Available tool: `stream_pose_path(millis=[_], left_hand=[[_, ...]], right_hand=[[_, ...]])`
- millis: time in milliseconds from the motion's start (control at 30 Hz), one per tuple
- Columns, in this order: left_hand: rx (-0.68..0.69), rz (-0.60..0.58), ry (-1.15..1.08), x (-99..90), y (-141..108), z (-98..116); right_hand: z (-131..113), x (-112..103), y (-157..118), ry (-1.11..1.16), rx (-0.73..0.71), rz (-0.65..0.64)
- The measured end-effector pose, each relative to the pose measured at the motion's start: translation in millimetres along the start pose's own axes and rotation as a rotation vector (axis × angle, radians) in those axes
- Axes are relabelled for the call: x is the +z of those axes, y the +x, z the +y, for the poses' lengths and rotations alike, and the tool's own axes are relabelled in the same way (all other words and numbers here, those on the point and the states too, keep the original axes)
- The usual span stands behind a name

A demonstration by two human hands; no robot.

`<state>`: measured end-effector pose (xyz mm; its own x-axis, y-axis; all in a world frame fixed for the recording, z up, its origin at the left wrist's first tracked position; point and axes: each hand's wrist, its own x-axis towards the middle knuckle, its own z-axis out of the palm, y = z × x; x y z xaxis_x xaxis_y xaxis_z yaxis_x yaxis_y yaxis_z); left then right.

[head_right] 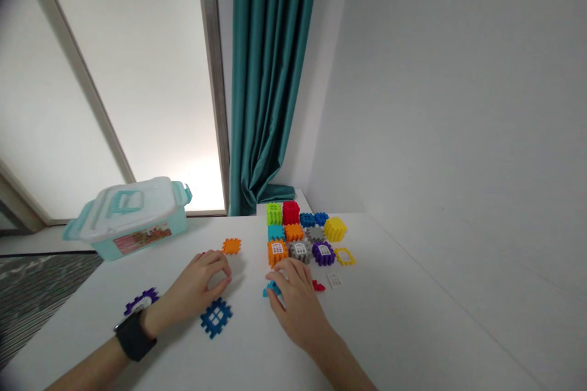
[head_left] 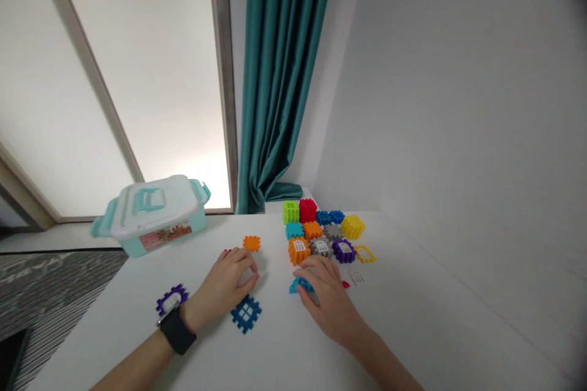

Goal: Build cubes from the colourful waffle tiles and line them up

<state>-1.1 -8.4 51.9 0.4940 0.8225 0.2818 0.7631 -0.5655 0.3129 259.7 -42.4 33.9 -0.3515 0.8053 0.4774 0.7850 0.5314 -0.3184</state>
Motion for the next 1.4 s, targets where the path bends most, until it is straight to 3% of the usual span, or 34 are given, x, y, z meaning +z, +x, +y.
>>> stream_pose_path(millis=[300,533,800,1167,1400], left_hand=[[-0.145,0.017,0.218,-13.1,-29,-50],[-0.178,0.015,0.187,-8.6,-33,-67],[-0.163,0.031,0.125,-5.8,-36,-69],[-0.119,0.046,0.081,-10.6,-40,-65],[-0.092,0.042,0.032,-3.1,-39,-71]], right_hand=[[-42,21,34,0.059,-0.125,-0.206],[-68,42,50,0.116,-0.173,-0.388],[-69,59,35,0.2,-0.113,-0.358],[-68,56,25,0.256,-0.104,-0.38],[-66,58,25,0.256,-0.127,-0.38]])
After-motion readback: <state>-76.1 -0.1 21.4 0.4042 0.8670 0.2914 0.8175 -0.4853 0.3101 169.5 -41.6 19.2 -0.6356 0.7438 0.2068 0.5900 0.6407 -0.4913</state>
